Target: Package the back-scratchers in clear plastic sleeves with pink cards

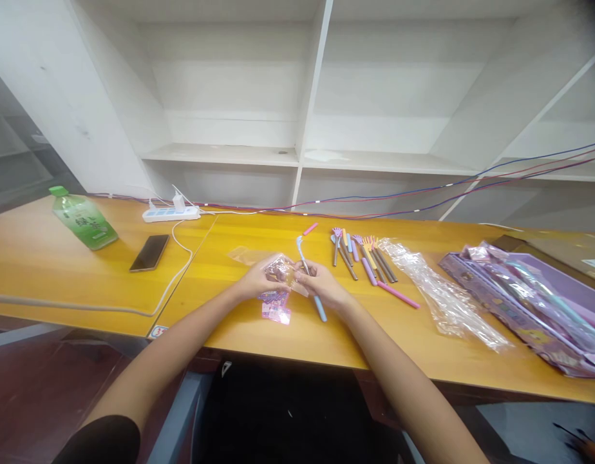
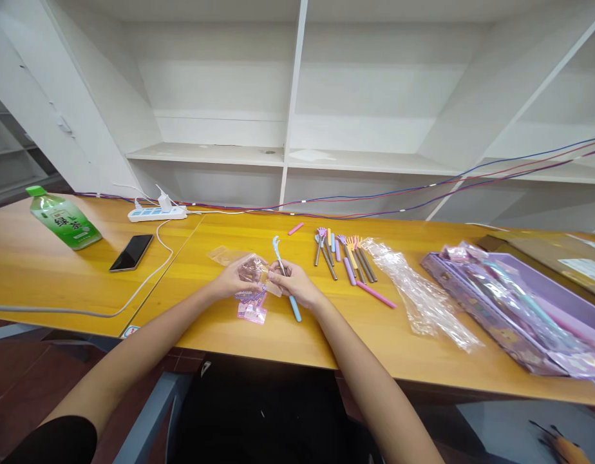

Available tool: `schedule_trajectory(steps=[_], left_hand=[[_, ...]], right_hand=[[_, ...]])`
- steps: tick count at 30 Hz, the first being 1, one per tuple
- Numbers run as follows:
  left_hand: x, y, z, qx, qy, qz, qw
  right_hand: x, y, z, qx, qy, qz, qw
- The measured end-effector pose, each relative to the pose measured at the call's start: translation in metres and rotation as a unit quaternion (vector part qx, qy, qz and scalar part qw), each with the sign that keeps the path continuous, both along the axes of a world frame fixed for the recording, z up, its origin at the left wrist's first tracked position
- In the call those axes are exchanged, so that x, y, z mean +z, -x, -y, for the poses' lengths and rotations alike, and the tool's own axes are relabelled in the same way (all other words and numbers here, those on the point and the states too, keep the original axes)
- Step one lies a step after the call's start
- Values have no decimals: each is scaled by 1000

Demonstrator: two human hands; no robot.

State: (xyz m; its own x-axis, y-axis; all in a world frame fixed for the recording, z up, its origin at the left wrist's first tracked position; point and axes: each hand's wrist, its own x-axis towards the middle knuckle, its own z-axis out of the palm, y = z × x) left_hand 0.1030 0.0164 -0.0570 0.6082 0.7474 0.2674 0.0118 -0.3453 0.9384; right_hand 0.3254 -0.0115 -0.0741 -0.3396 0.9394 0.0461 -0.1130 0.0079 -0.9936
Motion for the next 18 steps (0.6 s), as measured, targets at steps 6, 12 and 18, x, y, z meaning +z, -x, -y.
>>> schedule_trajectory(steps=[6, 12, 18], left_hand=[[-4, -1, 3, -10, 39, 5, 999], [-3, -1, -3, 88, 13, 50, 995], [-3, 2, -19, 159, 9, 135, 978]], right_hand=[[-2, 0, 1, 17, 10, 14, 1000], [-2, -9, -7, -82, -6, -73, 994], [3, -33, -12, -167, -62, -37, 983]])
